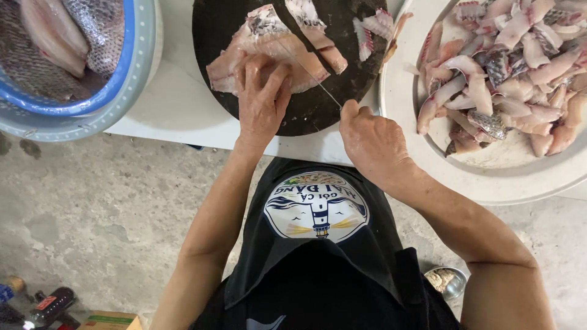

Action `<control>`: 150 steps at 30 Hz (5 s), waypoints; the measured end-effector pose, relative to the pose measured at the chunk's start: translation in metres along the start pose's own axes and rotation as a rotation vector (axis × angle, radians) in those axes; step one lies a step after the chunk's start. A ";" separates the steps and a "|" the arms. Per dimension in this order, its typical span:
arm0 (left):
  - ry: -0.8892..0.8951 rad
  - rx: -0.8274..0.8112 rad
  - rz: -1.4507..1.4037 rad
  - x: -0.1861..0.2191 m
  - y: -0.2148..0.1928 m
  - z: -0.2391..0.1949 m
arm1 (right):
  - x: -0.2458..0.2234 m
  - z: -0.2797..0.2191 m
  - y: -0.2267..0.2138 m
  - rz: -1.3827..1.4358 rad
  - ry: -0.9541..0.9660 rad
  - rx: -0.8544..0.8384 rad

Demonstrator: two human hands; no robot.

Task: The recorder is shown filleting raw fish into thin slices using a large cleaver on a wooden cutting board in a kitchen environment.

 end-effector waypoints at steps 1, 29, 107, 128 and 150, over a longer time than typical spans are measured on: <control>-0.003 0.000 -0.001 0.000 -0.001 0.000 | -0.001 0.002 0.000 0.000 -0.002 -0.003; 0.036 0.067 -0.018 -0.001 -0.002 0.000 | 0.000 0.055 0.012 0.069 -0.057 0.165; 0.001 0.052 -0.019 -0.038 -0.030 -0.025 | -0.030 0.014 -0.012 -0.027 -0.044 0.109; 0.010 0.029 0.073 -0.031 -0.029 -0.018 | -0.059 0.098 0.019 0.208 -0.120 0.269; -0.035 0.148 -0.115 -0.048 -0.042 -0.028 | -0.038 0.045 -0.016 -0.025 -0.157 0.155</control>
Point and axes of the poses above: each hand's wrist, its own z-axis towards the middle knuckle, its own y-axis out of the palm, x = y × z, the point moved 5 cm from there along z, towards the middle knuckle, and after that the axes turned 5 degrees about -z, right-handed, at the moved point
